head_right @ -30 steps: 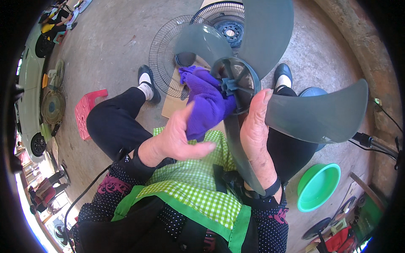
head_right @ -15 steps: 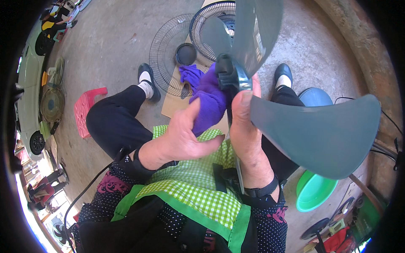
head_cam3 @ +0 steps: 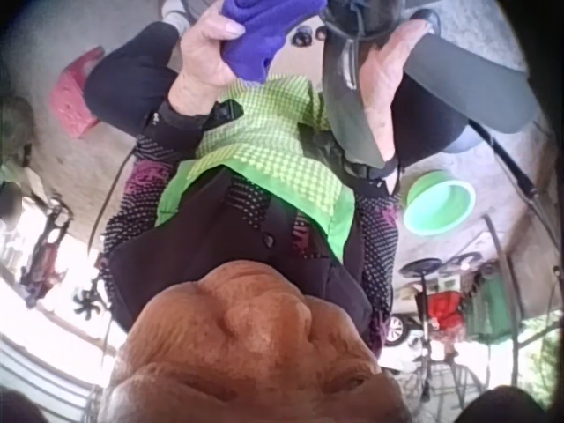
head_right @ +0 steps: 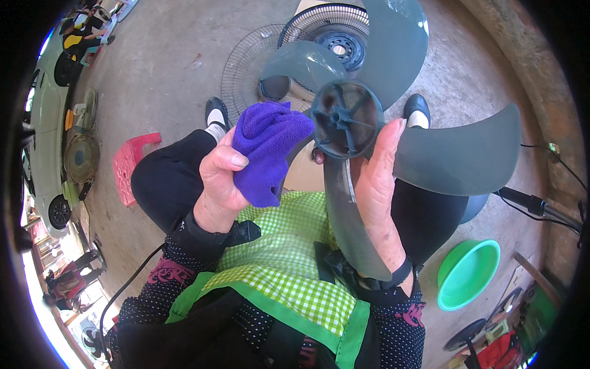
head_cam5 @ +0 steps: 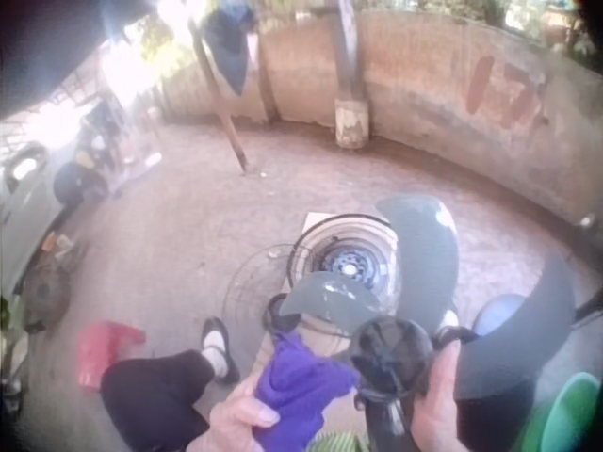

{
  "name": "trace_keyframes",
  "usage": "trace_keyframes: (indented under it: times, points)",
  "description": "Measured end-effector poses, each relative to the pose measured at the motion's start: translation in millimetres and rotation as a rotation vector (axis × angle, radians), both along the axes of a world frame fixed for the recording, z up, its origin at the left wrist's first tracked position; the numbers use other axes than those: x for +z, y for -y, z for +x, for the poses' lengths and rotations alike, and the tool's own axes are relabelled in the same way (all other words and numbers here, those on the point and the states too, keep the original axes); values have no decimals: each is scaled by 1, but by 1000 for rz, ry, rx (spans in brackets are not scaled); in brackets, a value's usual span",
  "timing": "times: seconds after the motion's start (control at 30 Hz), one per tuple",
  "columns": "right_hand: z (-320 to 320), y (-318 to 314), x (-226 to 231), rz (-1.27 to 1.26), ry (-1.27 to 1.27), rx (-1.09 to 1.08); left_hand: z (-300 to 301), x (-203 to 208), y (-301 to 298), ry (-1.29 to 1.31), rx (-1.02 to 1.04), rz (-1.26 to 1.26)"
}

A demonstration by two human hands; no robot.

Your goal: The person sits on the floor and wipes a fan blade and a small black plastic ring with a purple cloth. They rotate the blade to clean all surfaces and then clean the ring before placing both items on a cardboard sheet.

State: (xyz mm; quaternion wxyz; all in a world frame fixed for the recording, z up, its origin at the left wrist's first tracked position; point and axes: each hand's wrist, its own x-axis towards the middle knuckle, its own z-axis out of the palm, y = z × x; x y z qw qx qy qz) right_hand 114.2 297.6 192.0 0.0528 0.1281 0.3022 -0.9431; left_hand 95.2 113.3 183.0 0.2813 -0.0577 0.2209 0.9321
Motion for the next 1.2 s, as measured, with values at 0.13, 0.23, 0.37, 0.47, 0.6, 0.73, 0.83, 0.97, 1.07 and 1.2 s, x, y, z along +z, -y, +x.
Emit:
trace_keyframes:
  times: [0.13,0.23,0.37,0.47,0.6,0.73,0.83,0.97,1.07,1.2]
  points:
    - [1,-1,4,-37,28,1,-5,4,4,-149,39,-148]
    - [-1,-3,3,-196,26,26,-7,10,4,-335,101,-351]
    - [-1,-6,1,-337,38,125,3,17,-6,-534,217,-568]
    - [1,-7,-3,-377,23,155,5,20,-8,-816,126,-986]
    - [3,-8,-10,-324,26,155,-3,14,-9,-1300,35,-1291]
    - [3,-9,-15,-284,67,108,-9,3,-15,-1485,9,-1356]
    - [-3,-7,-19,26,140,-28,-10,-5,-24,-1694,124,-1594]
    - [0,-7,-15,-1,164,-33,8,-1,-34,-1555,59,-1810]
    - [6,-7,-8,246,214,38,12,7,-34,-1209,-61,-1587]
    - [2,-4,-5,154,73,19,3,13,-32,-707,-4,-912]
